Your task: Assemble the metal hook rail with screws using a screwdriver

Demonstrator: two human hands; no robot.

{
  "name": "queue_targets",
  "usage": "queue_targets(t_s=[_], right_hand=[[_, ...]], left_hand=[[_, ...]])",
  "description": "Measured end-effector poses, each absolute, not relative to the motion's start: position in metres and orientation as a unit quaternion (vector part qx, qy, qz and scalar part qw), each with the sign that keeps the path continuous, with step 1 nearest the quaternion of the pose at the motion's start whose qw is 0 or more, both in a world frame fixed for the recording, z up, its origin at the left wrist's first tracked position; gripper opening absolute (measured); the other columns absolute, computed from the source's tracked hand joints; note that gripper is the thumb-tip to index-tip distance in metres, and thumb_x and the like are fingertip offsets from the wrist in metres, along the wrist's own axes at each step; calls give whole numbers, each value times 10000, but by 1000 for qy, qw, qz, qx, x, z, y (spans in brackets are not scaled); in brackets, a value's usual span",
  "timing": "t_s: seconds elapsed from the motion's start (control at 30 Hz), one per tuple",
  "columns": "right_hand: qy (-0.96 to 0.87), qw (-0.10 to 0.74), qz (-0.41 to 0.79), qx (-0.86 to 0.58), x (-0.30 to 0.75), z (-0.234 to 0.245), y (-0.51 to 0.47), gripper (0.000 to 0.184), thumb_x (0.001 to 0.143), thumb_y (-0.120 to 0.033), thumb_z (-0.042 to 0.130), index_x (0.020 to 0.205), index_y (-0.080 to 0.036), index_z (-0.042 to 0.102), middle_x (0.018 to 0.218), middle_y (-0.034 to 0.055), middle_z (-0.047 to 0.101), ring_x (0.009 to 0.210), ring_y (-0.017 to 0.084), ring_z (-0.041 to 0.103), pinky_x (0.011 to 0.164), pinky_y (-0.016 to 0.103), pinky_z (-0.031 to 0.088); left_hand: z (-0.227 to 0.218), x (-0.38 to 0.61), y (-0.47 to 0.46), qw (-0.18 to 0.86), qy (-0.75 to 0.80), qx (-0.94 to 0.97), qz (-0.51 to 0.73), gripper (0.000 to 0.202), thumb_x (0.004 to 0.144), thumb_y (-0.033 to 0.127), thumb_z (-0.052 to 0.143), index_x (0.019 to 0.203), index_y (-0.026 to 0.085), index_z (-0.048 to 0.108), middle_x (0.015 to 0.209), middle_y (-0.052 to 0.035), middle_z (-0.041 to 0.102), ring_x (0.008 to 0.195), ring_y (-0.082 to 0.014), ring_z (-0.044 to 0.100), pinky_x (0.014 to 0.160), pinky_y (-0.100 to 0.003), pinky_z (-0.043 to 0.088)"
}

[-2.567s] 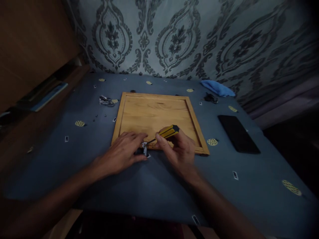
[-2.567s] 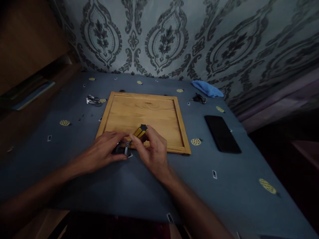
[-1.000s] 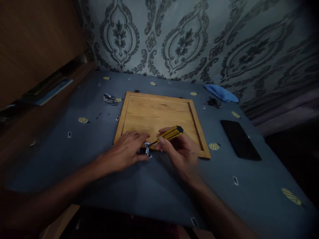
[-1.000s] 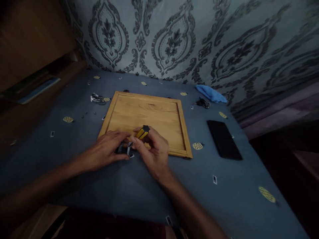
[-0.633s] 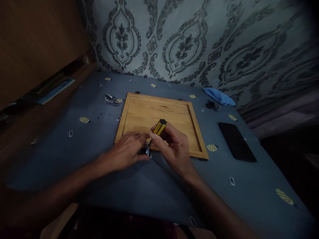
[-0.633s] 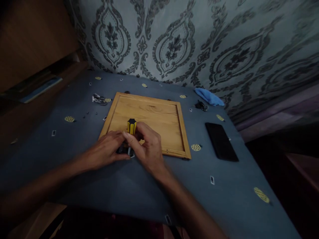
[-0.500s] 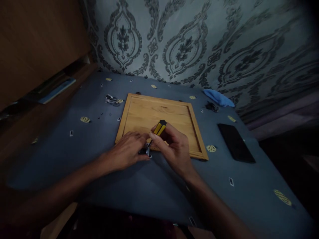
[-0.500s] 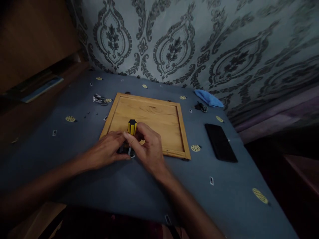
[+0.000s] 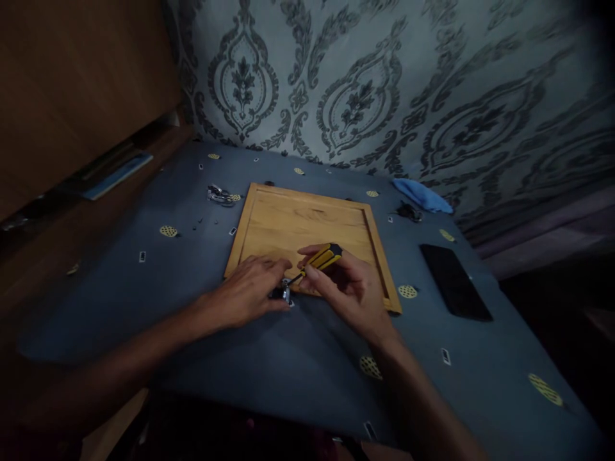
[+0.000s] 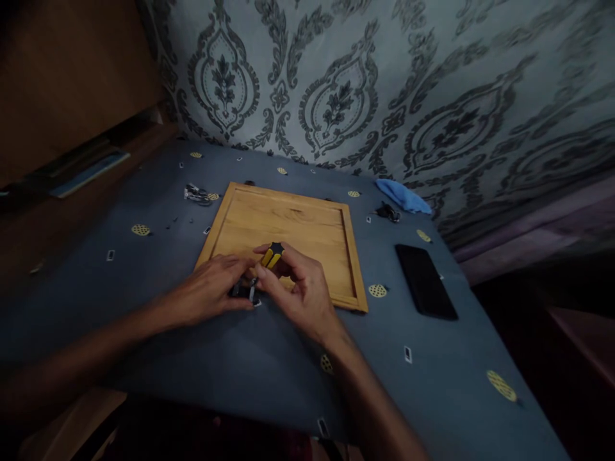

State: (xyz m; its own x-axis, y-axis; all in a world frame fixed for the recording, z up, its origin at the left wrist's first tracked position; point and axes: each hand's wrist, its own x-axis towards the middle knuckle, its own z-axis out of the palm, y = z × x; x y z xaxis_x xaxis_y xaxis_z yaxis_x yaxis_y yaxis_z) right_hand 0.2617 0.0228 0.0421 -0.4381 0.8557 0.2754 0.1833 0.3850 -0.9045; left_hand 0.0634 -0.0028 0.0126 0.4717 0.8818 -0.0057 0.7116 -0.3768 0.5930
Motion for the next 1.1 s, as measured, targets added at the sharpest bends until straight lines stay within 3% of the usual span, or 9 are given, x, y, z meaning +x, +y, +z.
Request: queue_targets(t_s=[0.27,0.5,0.73,0.9,1.1], right_hand=[[-780,368,369,-345,252,46,32,325,935,-472,732,772,-209,630,651,-17,651,575,140,650,550,262,521],[-721,400,445,-350,252,40,30,352,856,-500,818,790,-207,637,645,-41,617,542,124,631,510,236,544],[-731,401,439,-337,262,40,28,305,925,-496,745,950,-193,724,736,4,710,600,155,703,590,280,598],[-728,427,405,-352,259,33,25,295,906,-477,773,833,-203,696,637,-15,692,545,149,672,550,272,551],[-726,460,361,-362,256,25,19,253,909,-414,781,797,-216,669,667,-19,674,545,141,645,548,278,534]], left_hand=[[14,67,-2,248,508,812,143,496,873,308,826,1271,165,568,1220,-153,713,1211,-385,667,1003,-511,532],[13,67,-3,248,514,808,142,466,872,333,829,1235,172,587,1225,-136,710,1229,-360,659,1036,-484,513],[12,65,-4,266,499,808,163,498,868,324,837,1267,196,567,1340,-142,690,1310,-349,622,1091,-497,486],[16,67,-4,261,509,808,143,462,875,312,831,1238,187,574,1305,-141,699,1279,-354,634,1059,-487,499],[14,67,-5,260,516,804,139,529,878,324,831,1313,180,567,1347,-143,682,1312,-348,615,1081,-474,489]])
